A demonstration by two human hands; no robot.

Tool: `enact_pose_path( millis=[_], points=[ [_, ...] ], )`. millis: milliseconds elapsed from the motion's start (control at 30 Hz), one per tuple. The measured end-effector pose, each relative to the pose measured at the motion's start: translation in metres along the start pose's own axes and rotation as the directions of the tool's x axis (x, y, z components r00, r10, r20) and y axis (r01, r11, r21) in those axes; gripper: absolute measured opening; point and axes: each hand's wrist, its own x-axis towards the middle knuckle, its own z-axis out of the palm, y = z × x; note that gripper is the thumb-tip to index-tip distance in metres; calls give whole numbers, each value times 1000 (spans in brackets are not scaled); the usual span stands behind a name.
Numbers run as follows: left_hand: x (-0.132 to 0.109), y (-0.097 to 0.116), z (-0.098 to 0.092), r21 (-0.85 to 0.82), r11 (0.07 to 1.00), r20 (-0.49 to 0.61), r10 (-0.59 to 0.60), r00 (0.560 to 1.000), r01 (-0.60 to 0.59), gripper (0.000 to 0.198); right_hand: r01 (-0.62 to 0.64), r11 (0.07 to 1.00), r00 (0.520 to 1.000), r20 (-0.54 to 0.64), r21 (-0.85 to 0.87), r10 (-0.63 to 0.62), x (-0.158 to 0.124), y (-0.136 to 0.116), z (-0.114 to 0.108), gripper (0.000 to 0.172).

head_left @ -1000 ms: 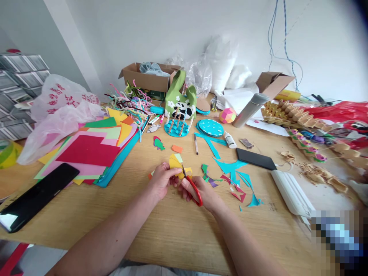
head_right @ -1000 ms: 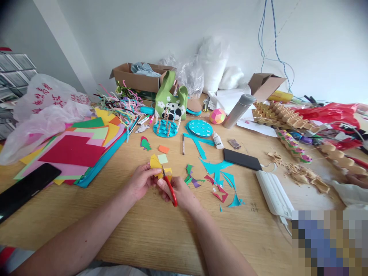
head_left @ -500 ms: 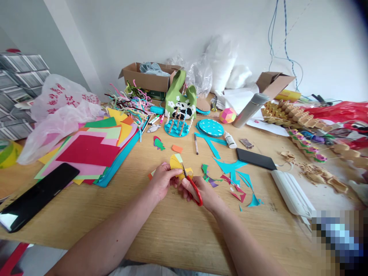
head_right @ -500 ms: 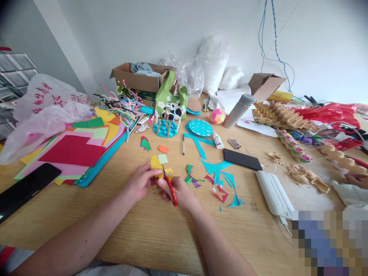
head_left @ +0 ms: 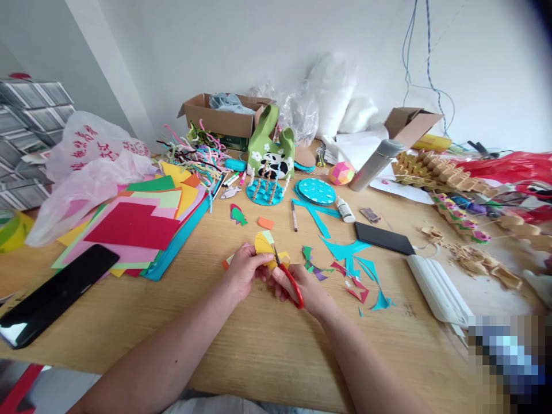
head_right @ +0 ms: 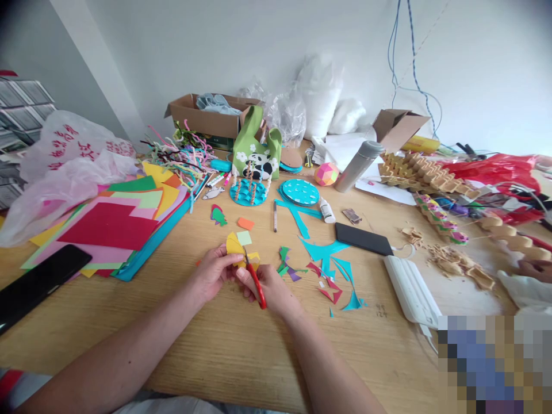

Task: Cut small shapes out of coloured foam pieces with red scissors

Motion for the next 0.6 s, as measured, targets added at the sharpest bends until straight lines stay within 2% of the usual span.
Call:
enact_pose_path(
  millis=[600],
  points=[
    [0,1,1,-24,1000,-30,-10,999,9,24,13,999,1000,-9,-46,-14,1,4,-1,63]
  ],
)
